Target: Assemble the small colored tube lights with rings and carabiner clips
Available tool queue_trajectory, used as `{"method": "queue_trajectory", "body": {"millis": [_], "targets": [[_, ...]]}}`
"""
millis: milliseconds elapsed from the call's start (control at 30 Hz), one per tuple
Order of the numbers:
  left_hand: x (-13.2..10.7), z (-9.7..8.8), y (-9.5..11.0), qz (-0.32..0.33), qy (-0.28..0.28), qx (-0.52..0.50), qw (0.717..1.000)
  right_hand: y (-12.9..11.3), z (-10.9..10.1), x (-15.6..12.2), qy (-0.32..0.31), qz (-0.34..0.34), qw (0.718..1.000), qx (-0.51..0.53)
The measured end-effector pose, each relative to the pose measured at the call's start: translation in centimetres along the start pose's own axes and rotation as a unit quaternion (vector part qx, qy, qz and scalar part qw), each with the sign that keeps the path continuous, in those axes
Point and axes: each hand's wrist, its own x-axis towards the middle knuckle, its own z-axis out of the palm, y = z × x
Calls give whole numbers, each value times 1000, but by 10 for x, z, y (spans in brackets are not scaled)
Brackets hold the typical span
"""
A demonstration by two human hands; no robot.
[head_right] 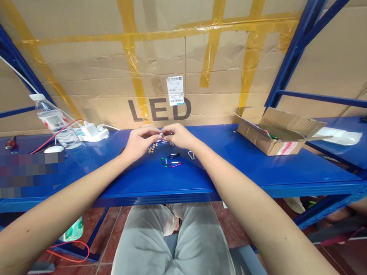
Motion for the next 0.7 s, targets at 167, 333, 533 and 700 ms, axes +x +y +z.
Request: {"method": "queue_trajectory", "body": {"millis": [167, 333, 533, 700], "targets": [[-1, 2, 2, 21, 8, 21, 1000, 0, 0, 0, 4, -2, 1000, 26], [0, 2, -1, 43, 8, 50, 998, -1, 0, 0, 11, -5, 999, 49], [3, -4, 1, 61, -1, 89, 994, 1, -1, 1, 29, 3, 998, 48], [8, -19, 0, 53, 45, 144, 987, 3, -4, 0, 40, 0, 999, 19]]}}
